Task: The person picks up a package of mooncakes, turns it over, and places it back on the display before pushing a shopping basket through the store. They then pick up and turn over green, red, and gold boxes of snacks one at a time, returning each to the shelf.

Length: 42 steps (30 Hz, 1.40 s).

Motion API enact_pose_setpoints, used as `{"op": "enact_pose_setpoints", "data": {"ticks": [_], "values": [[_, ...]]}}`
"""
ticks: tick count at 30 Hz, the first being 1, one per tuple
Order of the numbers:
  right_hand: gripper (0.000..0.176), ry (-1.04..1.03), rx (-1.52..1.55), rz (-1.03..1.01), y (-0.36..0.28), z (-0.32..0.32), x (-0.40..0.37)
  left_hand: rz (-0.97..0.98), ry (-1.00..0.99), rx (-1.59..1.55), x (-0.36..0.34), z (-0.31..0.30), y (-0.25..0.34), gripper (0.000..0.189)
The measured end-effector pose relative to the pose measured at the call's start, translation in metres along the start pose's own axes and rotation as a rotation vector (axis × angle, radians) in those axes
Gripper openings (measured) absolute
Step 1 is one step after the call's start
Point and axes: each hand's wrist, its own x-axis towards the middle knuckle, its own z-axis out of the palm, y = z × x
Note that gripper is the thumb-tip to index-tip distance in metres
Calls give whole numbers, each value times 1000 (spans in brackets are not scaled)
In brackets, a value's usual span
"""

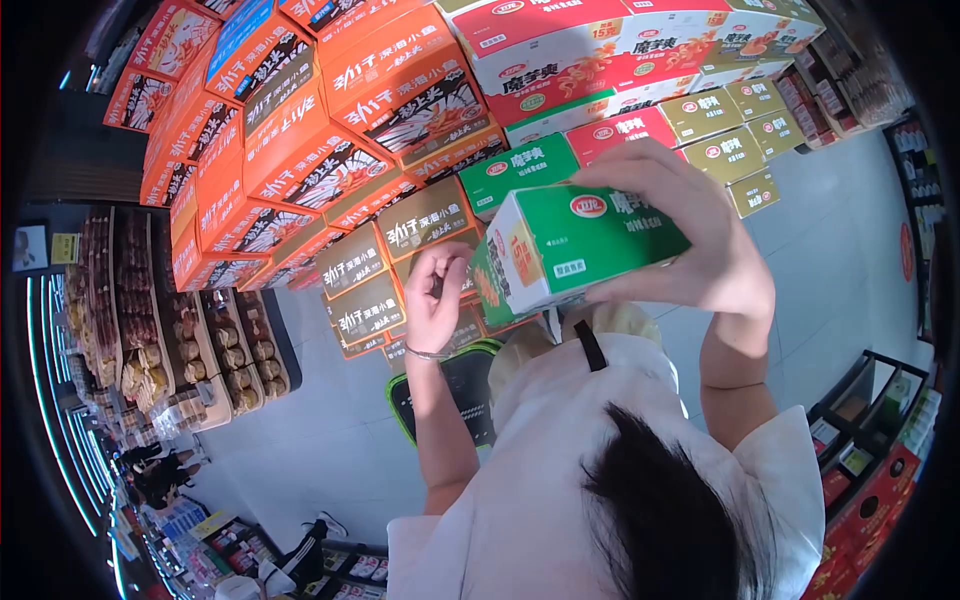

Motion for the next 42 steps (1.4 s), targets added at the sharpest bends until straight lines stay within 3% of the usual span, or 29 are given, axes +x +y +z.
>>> {"op": "enact_pose_setpoints", "data": {"ticks": [2,4,5,7,9,12,17,19,20,21,23,24,27,31,32,39,42], "values": [[54,14,148,5,11,2,3,8,40,-64,2,-3,6,27],[53,43,186,-4,31,13,3,54,155,-137,2,2,17,53],[52,39,216,-24,38,18,2,54,135,-126,-1,4,25,53],[55,29,330,88,41,27,1,125,-37,-184,-8,7,37,71],[56,25,301,92,44,38,0,74,-117,-261,-15,9,47,70],[55,-57,313,156,35,41,3,-94,-168,179,-16,10,58,95],[50,-193,366,149,37,44,4,-27,-200,323,-20,8,76,79],[46,-113,764,390,48,47,0,-72,-198,221,-19,2,70,76],[38,24,836,202,62,56,-4,-96,-186,109,-19,-2,60,70],[38,19,839,214,75,62,-10,-108,-186,104,-19,-3,61,70],[61,248,1075,372,93,70,-18,-198,-100,-211,-19,-2,69,66],[73,274,1051,483,86,77,-21,-175,-83,-242,-20,-2,69,62],[62,262,1296,537,76,104,-40,-133,7,-364,-18,-8,47,60],[59,155,1038,518,69,129,-45,-150,20,-345,0,-14,24,56],[56,259,921,489,62,137,-45,-114,2,-306,4,-15,20,54],[54,376,858,480,63,153,-49,-46,-48,-329,4,-22,-9,57],[54,405,1006,453,61,158,-50,-27,-36,-280,2,-25,-14,62]]}}
